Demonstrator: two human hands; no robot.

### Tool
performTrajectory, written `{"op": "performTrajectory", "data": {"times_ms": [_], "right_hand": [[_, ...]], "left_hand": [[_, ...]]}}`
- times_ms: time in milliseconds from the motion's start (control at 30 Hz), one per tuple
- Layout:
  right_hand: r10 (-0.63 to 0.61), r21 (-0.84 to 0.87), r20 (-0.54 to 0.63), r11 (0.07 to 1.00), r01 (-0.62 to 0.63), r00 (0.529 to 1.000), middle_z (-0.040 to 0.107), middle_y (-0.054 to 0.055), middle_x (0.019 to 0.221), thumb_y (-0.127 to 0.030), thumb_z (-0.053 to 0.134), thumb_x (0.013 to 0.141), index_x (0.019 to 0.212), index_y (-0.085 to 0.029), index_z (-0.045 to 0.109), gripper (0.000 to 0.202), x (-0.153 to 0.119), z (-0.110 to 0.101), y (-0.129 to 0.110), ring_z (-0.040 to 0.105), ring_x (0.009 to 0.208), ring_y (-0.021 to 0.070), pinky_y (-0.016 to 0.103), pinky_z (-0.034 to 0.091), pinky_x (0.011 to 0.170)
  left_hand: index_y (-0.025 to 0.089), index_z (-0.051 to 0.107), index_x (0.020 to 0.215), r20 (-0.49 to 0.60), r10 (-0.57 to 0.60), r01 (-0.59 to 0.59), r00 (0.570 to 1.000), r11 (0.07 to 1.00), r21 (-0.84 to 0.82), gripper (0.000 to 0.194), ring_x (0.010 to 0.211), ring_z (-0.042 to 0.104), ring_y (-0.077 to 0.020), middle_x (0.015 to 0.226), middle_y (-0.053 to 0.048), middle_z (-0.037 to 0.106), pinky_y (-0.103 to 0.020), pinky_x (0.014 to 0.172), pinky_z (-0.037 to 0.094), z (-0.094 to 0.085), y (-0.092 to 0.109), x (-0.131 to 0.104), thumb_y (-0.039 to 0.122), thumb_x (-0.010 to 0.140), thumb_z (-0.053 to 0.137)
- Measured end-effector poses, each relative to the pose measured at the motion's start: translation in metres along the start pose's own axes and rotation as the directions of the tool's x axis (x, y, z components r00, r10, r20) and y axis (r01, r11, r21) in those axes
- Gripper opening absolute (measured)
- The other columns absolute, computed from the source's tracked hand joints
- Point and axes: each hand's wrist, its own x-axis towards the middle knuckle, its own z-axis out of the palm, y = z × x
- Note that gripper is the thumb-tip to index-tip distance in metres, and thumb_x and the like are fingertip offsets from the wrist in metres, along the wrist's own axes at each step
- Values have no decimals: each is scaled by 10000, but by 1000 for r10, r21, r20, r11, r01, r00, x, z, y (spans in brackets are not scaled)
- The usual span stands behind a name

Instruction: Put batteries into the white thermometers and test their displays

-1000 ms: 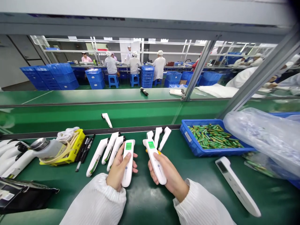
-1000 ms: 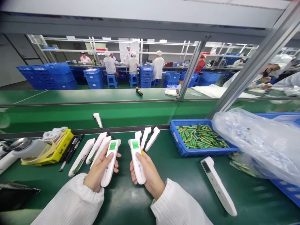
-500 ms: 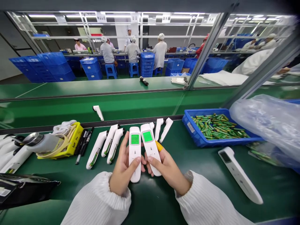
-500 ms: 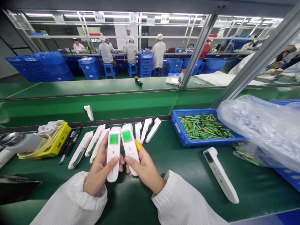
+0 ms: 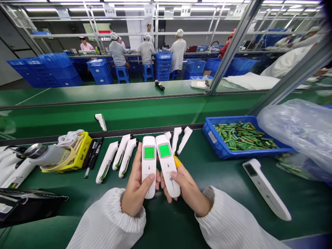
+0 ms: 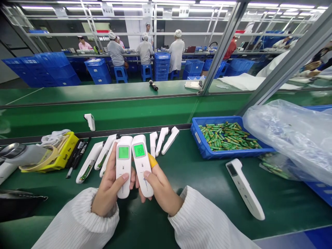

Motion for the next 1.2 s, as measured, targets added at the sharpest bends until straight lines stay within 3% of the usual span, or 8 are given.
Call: {"op": "performTrajectory", "data": {"times_ms": [200,567,867,933,1033,1067,1133,1200], "right_hand": [[-35,30,-20,999,36,999,577,-9,731,-443,452,933,1184,-196,424,353,0,0,4,500,414,88,215,368,407],[-82,24,-36,996,83,996,538,-38,704,-426,531,904,1035,-205,451,269,3,2,2,458,376,53,171,338,345],[-74,17,-38,997,75,997,511,-63,630,-448,551,888,1174,-198,411,405,4,-2,-1,430,355,57,158,338,322],[-66,38,-13,997,67,998,531,-49,675,-437,536,900,1147,-202,430,357,5,-3,1,447,372,53,164,346,350],[-49,31,54,998,48,997,570,-17,768,-413,522,919,1096,-200,466,282,6,-3,4,518,453,57,181,388,443],[-45,11,80,999,44,996,581,-8,783,-406,521,924,1089,-195,477,271,6,-3,5,544,493,65,189,406,483],[-30,-37,112,999,34,993,597,6,780,-424,514,929,1083,-183,499,286,6,-3,6,582,555,89,198,423,517],[2,-101,98,995,8,995,612,18,764,-479,495,924,1105,-173,506,355,5,-2,8,602,560,112,195,410,475]], "left_hand": [[346,62,1494,5,24,-23,1000,999,-32,795,604,501,-134,734,17,566,-290,623,485,1,-3,1,240,886,564],[345,-44,1489,72,-1,10,997,992,-125,785,655,521,-142,795,3,602,-304,692,471,1,-5,1,229,923,488],[395,19,1482,85,36,-33,996,999,-41,705,722,573,-141,900,2,634,-312,774,498,-3,-13,-2,295,944,464],[400,66,1482,40,51,-51,998,999,-5,688,873,611,-160,1045,-15,640,-313,854,490,-6,-14,1,303,938,477],[396,157,1474,-118,126,-117,985,990,83,700,1179,522,-190,1382,-10,477,-282,995,419,-6,-10,4,313,901,550],[401,136,1476,-138,136,-124,981,988,92,739,1134,557,-192,1407,-14,451,-280,960,454,-5,-8,4,315,886,574],[431,6,1472,-91,98,-93,991,994,61,873,804,665,-170,1316,-50,531,-295,710,569,-3,-5,4,320,857,615],[452,-81,1454,-31,45,-44,999,998,39,990,572,638,-148,1205,-66,603,-272,468,548,-1,-4,4,314,818,665]]}}
